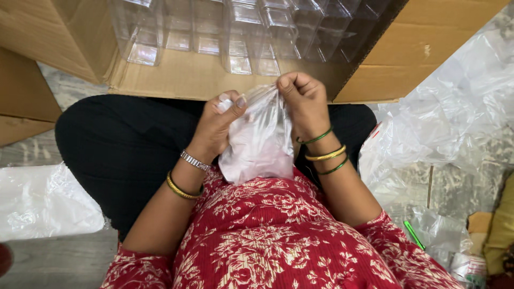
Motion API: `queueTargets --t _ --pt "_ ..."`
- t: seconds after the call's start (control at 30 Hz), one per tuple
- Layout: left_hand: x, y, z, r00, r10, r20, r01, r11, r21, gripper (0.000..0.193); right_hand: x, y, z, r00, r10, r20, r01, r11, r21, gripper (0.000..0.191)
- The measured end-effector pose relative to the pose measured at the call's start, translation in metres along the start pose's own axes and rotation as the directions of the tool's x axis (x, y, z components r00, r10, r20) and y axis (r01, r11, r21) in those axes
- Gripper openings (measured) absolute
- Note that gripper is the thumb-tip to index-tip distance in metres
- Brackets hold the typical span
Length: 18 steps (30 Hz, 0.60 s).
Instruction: The person sits on the floor and wraps white foam blocks in clear plastic bags, twisting the bags closed, and places the wrapped items into a cardboard box alongside clear plastic containers. The person repeats this bagging cycle with items taken from a pile of plastic-wrapped goods beside them.
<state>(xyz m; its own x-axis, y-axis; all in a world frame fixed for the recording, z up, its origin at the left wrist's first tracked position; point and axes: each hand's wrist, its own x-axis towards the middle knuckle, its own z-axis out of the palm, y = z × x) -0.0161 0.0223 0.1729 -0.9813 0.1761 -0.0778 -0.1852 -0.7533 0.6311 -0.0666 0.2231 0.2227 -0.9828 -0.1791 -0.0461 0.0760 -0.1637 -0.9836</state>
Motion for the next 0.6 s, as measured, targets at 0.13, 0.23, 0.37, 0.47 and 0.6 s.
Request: queueTargets --t 0.13,0.23,0.37,0.47,0.6 --pt "0.003 0.008 -0.006 0.985 0.133 -0.112 -0.111 0.976 0.185 0.017 -0.006 -0.023 0.005 0.991 0.019 0.132 -0.016 1.000 -0.025 0.017" --pt "0.005 0.012 -0.012 0.972 0.156 -0.173 -0.138 0.984 0.112 0.014 -0.014 -0.027 0.012 0.978 0.110 0.176 -0.102 0.993 -0.051 0.034" --pt "0.006 0.005 -0.012 0.975 0.169 -0.146 -0.144 0.975 0.169 0.021 -0.015 -0.011 0.017 0.979 0.034 0.200 0.036 0.941 -0.338 0.027" --pt "0.005 0.001 -0.012 0.993 0.090 -0.072 -0.087 0.995 0.052 0.027 -0.007 0.005 0.016 0.989 -0.043 0.144 0.112 0.848 -0.518 0.011" --pt "-0.001 0.002 -0.018 0.987 -0.114 0.114 0.128 0.983 -0.128 0.027 0.002 0.008 0.008 0.995 0.075 0.072 -0.046 0.937 -0.346 0.014"
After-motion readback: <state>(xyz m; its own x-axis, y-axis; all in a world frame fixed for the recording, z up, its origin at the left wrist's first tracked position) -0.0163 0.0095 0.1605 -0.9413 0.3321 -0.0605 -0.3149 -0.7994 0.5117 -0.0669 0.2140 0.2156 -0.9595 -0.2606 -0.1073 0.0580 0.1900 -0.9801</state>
